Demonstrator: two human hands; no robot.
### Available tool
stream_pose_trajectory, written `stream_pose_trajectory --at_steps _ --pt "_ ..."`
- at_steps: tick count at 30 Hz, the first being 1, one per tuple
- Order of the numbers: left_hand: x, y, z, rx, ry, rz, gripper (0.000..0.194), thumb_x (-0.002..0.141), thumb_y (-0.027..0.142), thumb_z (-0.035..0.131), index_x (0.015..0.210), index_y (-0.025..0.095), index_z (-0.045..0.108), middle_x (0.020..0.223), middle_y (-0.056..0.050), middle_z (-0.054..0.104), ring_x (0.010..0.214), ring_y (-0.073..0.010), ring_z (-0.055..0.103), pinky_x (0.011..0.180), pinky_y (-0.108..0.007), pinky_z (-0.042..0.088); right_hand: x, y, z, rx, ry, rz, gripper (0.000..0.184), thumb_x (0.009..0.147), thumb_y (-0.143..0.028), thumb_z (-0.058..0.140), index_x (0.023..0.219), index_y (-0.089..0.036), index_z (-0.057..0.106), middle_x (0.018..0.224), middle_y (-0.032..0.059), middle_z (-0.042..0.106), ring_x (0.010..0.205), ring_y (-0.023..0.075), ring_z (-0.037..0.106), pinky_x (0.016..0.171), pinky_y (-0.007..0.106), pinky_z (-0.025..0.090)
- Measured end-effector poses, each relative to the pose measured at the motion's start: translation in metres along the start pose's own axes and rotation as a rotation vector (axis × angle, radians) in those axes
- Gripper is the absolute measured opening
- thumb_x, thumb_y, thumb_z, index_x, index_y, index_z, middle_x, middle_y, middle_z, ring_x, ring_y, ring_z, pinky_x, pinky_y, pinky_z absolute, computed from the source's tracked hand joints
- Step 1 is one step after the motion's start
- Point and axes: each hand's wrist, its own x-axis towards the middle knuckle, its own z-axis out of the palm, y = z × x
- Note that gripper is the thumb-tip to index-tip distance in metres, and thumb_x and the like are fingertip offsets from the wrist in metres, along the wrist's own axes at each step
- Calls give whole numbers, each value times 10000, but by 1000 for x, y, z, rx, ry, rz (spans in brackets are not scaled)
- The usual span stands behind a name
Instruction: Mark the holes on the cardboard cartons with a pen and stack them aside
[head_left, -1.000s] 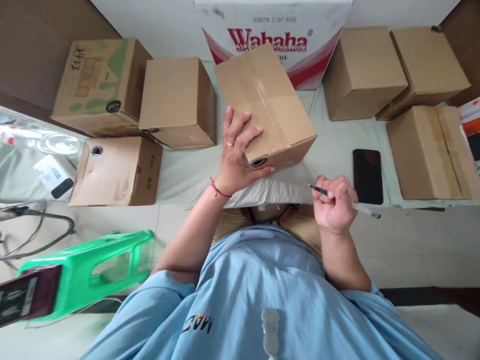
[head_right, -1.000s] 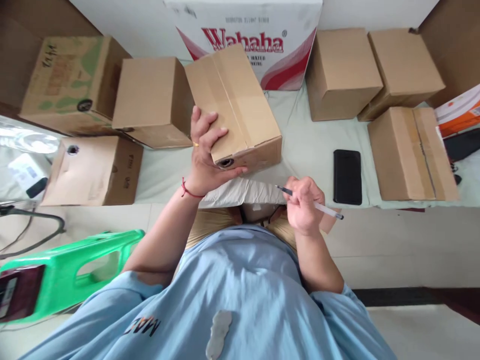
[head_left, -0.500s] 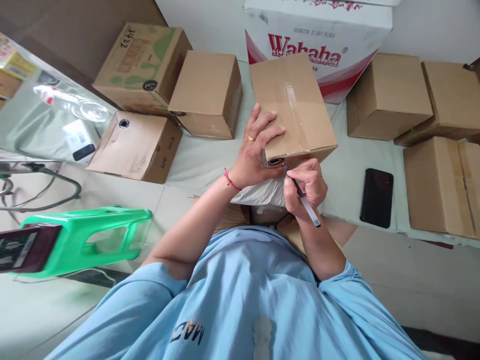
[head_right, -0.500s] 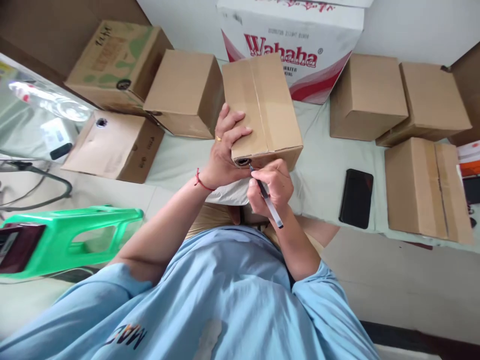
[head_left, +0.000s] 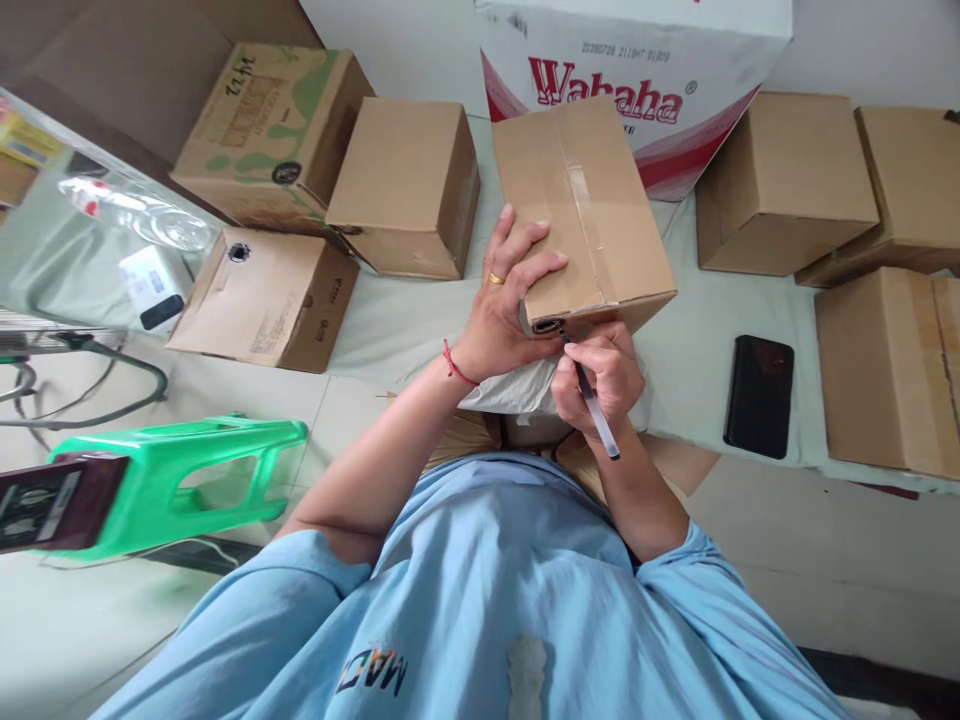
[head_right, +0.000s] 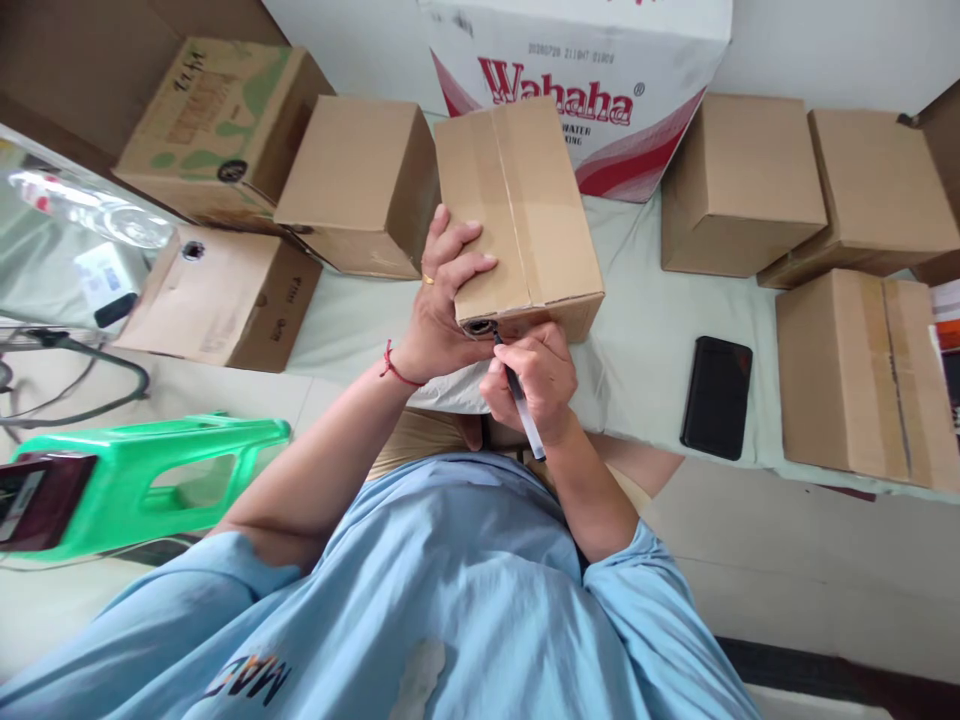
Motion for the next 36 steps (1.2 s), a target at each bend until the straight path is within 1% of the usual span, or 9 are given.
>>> stream_pose_trajectory --at_steps 5,11,14,17,19,22,29,32,36 --pt "2 3 -1 0 -13 -55 951 796 1013 639 1515 399 531 1712 -101 488 1721 -454 299 1399 -808 149 -7 3 0 5 -54 28 314 880 -129 618 1136 -309 587 741 -42 639 677 212 634 681 383 538" --pt "1 3 0 10 -28 -87 952 797 1020 624 1518 405 532 1741 -88 458 1740 -439 254 1420 -769 152 -5 0 3 -1 -48 3 284 878 -120 619 1092 -305 599 751 -34 660 686 213 619 713 384 527" --pt "1 3 0 18 -40 -60 979 800 1026 607 1556 418 484 1763 -82 423 1748 -442 225 1423 -771 130 -3 -1 4 0 -46 -14 271 873 -108 618 1067 -298 602 745 -39 668 684 205 611 719 380 516" --pt "1 2 1 20 20 20 983 823 1016 595 1599 443 406 1734 -76 436 1743 -413 257 1437 -742 135 -3 -2 4 -18 -63 -26 236 885 -123 619 1046 -295 605 755 -48 692 672 190 625 736 387 519" --pt "1 1 2 24 49 43 967 836 1008 598 1607 470 375 1716 -57 441 1745 -388 266 1448 -716 148 -3 -3 3 -14 -76 -8 223 907 -148 623 1070 -300 614 783 -42 715 685 193 648 744 396 542" --pt "0 -1 4 38 17 -10 957 814 1026 601 1580 492 394 1726 -27 427 1757 -399 227 1445 -721 167 -1 -6 2 35 -87 42 262 930 -173 638 1150 -312 621 840 -19 748 745 216 683 742 403 573" --pt "-1 -1 6 75 55 6 873 888 984 571 1545 422 450 1708 -64 482 1738 -365 290 1438 -710 203 7 -10 3 88 -73 38 292 947 -155 652 1193 -311 634 849 -9 744 752 217 661 723 390 575" --pt "0 0 5 63 47 22 879 881 976 594 1555 440 415 1711 -56 473 1743 -360 278 1448 -693 181 7 -10 3 108 -64 47 318 943 -141 658 1214 -307 643 855 -7 745 760 220 657 719 389 579" --pt "1 0 4 24 15 -26 882 859 1004 574 1530 453 420 1730 -40 452 1738 -369 292 1447 -696 158 4 -10 3 137 -62 68 329 941 -133 670 1221 -305 651 854 -6 741 764 219 651 720 387 574"
